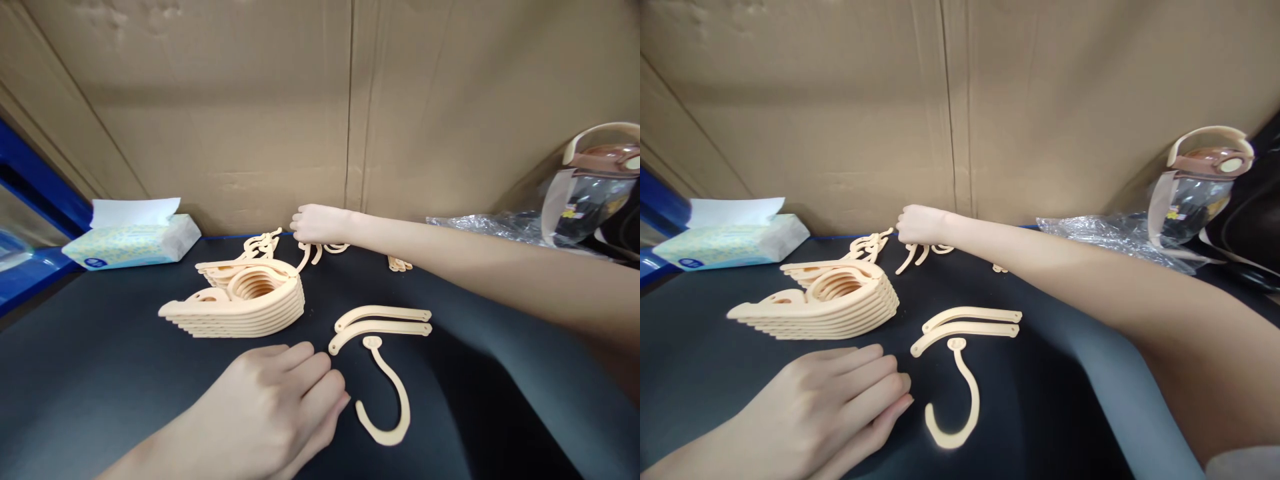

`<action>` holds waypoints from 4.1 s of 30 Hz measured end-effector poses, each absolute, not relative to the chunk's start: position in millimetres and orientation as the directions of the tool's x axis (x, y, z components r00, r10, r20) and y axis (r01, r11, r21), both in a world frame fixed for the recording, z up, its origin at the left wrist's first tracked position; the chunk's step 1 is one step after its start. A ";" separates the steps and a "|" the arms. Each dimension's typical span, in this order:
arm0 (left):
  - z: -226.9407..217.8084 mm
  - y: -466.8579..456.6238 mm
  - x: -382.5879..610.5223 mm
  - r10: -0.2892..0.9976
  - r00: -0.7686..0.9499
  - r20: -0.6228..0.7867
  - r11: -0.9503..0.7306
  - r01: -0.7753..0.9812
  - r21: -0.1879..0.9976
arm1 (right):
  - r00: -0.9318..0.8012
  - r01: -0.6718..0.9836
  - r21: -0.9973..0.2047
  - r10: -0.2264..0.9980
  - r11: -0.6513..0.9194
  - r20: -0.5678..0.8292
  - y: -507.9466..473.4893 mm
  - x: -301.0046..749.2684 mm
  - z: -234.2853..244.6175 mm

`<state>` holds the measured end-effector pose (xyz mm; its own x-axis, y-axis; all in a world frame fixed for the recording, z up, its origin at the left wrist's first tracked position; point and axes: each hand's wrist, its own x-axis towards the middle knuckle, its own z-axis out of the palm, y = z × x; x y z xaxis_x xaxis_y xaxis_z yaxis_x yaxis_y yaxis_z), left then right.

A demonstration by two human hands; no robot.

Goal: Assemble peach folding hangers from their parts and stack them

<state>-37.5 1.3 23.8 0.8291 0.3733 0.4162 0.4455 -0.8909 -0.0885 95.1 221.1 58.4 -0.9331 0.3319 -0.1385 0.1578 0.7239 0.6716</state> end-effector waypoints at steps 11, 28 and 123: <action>24.5 1.7 -36.8 0.368 0.828 0.423 -0.893 0.441 -0.087 | -0.943 0.169 0.673 0.318 0.720 -0.103 226.1 105.4 64.2; 24.4 1.2 -36.1 0.378 0.820 0.430 -0.893 0.446 -0.066 | -0.929 0.172 0.662 0.344 0.729 -0.138 224.8 118.1 65.6; 17.0 3.2 -38.6 0.382 0.812 0.441 -0.895 0.444 -0.043 | -0.814 0.544 -0.438 0.577 0.716 -0.067 208.4 141.7 102.0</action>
